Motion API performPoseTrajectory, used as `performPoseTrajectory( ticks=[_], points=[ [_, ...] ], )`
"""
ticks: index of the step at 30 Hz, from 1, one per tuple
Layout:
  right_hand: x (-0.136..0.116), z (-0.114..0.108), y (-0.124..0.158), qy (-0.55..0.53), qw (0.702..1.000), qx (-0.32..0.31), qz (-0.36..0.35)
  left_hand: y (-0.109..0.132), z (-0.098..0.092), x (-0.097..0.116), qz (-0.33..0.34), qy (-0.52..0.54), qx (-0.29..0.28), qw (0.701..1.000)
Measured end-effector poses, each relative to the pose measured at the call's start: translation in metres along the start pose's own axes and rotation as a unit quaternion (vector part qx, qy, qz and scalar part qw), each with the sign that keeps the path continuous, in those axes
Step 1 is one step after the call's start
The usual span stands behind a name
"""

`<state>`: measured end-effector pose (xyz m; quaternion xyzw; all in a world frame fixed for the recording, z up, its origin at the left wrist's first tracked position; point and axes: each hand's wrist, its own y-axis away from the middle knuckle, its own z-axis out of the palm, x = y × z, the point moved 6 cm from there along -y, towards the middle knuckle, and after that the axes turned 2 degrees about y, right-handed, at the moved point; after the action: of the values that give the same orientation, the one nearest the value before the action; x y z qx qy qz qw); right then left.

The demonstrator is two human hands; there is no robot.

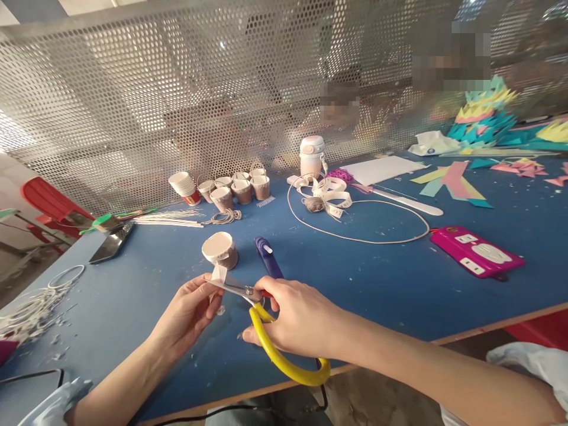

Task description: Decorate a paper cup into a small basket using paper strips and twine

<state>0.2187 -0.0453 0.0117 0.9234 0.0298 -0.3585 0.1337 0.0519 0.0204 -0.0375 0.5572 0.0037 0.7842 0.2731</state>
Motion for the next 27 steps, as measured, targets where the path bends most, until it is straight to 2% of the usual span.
performPoseTrajectory(
  ticks=[7, 27],
  points=[
    [-0.0003, 0.0019, -0.0015, -0.014, 1.000, -0.008, 0.001, 0.0005, 0.0031, -0.0036, -0.026, -0.027, -0.009, 0.999],
    [0.0038, 0.0063, -0.0029, -0.063, 0.998, -0.026, 0.008, 0.0007, 0.0013, -0.0017, -0.006, -0.034, 0.015, 0.999]
  ],
)
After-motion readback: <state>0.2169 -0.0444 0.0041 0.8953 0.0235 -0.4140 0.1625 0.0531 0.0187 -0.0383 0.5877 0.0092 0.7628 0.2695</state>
